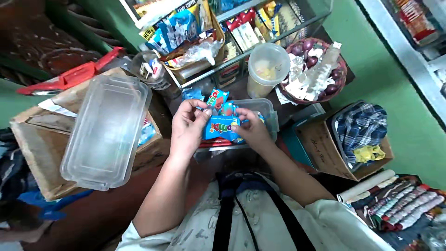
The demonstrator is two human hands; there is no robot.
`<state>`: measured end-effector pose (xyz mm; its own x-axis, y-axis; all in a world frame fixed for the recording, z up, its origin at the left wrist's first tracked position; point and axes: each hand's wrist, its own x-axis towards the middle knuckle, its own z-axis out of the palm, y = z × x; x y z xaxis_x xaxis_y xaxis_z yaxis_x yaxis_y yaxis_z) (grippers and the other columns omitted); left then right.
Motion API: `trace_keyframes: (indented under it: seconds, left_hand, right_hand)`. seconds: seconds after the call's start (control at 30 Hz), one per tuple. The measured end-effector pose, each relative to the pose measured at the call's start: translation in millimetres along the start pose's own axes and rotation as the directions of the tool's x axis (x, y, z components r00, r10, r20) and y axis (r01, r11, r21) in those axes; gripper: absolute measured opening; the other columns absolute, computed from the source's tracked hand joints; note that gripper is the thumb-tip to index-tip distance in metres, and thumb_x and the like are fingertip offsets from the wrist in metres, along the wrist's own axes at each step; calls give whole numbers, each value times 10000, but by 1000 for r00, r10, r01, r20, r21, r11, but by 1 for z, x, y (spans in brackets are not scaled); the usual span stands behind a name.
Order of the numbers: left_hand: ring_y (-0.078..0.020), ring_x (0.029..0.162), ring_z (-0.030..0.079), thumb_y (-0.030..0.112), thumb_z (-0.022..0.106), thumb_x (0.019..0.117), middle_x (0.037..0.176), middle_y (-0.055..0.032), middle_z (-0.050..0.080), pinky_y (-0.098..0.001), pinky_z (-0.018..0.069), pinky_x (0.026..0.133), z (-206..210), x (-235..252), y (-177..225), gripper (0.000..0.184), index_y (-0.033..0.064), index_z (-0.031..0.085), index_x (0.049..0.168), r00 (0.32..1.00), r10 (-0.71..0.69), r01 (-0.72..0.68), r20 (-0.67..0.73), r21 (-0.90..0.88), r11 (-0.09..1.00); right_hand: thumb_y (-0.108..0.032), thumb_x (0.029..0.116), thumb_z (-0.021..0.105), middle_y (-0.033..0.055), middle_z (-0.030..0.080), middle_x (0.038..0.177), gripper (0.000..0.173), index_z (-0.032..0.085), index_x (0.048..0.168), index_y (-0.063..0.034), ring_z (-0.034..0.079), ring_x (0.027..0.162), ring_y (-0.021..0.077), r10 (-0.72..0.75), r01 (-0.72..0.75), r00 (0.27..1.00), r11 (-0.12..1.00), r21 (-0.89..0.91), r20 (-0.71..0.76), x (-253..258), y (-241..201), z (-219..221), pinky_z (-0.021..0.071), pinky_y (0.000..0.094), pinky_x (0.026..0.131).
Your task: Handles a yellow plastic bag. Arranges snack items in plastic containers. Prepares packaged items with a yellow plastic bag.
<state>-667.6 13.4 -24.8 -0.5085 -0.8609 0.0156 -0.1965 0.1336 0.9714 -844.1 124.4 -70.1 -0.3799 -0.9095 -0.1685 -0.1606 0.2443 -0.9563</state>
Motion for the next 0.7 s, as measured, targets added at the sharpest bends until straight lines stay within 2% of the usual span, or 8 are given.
trace_keyframes:
  seconds: [0.07, 0.17, 0.27, 0.37, 0.43, 0.57, 0.63, 0.7]
  left_hand:
    - [-54, 791, 647, 107, 657, 980, 917, 23, 666, -222, 571, 728, -2, -4, 0, 186, 80, 613, 1159, 999, 50, -49, 4, -39, 998]
    - [-47, 786, 623, 80, 668, 964, 921, 37, 641, -214, 556, 734, -3, -13, 5, 187, 68, 612, 1143, 985, 171, -173, -33, -97, 980]
    - [-45, 810, 620, 53, 675, 958, 957, 47, 643, -223, 555, 755, -4, -16, 8, 198, 68, 599, 1141, 951, 302, -309, -61, -182, 934]
    - [-45, 852, 635, 46, 674, 959, 989, 68, 657, -235, 564, 787, 0, -19, 9, 225, 101, 601, 1165, 924, 375, -382, -77, -251, 889]
    - [-77, 946, 647, 81, 704, 948, 1095, 45, 637, -257, 583, 843, 3, -28, 10, 358, 120, 566, 1275, 933, 355, -358, -60, -266, 895]
    - [-146, 1241, 594, 232, 807, 859, 1445, -29, 502, -336, 555, 1025, 13, -38, -1, 837, 108, 333, 1537, 981, 193, -187, 6, -204, 961]
    - [-172, 1239, 603, 219, 831, 831, 1431, -46, 536, -365, 566, 1008, 14, -40, -11, 779, 95, 420, 1480, 985, 172, -174, -22, -168, 970]
    - [-232, 1231, 615, 138, 806, 864, 1361, -78, 608, -422, 560, 1006, 15, -40, -17, 519, 60, 545, 1305, 957, 270, -284, -105, -160, 945]
  right_hand:
    - [-94, 945, 700, 139, 650, 1238, 382, 638, 1320, -59, 689, 936, 184, -10, 15, 999, 991, 131, -36, -6, 0, 5, 611, 353, 810]
    - [-27, 943, 673, 141, 638, 1194, 316, 645, 1255, 10, 682, 901, 156, -164, 211, 967, 944, 253, -195, -13, -6, 11, 618, 314, 782]
    - [20, 938, 663, 158, 636, 1189, 290, 640, 1225, 58, 685, 958, 169, -319, 391, 906, 882, 263, -279, -12, -12, 12, 625, 314, 817]
    - [32, 946, 646, 152, 625, 1194, 267, 632, 1211, 65, 676, 969, 156, -358, 446, 880, 850, 282, -312, -9, -21, 11, 618, 294, 819]
    - [36, 941, 641, 151, 628, 1177, 250, 634, 1187, 80, 670, 950, 139, -378, 479, 864, 822, 309, -332, -14, -31, 10, 612, 275, 777]
    - [77, 913, 636, 190, 653, 1174, 237, 644, 1146, 116, 664, 1043, 184, -439, 530, 843, 776, 343, -311, -24, -45, 5, 593, 315, 890]
    - [91, 907, 645, 198, 659, 1164, 252, 646, 1158, 116, 670, 1007, 176, -419, 501, 863, 782, 372, -283, -26, -45, 3, 595, 312, 877]
    - [92, 892, 675, 207, 650, 1170, 289, 650, 1179, 110, 672, 985, 178, -441, 512, 857, 789, 341, -266, -28, -43, 1, 602, 306, 845]
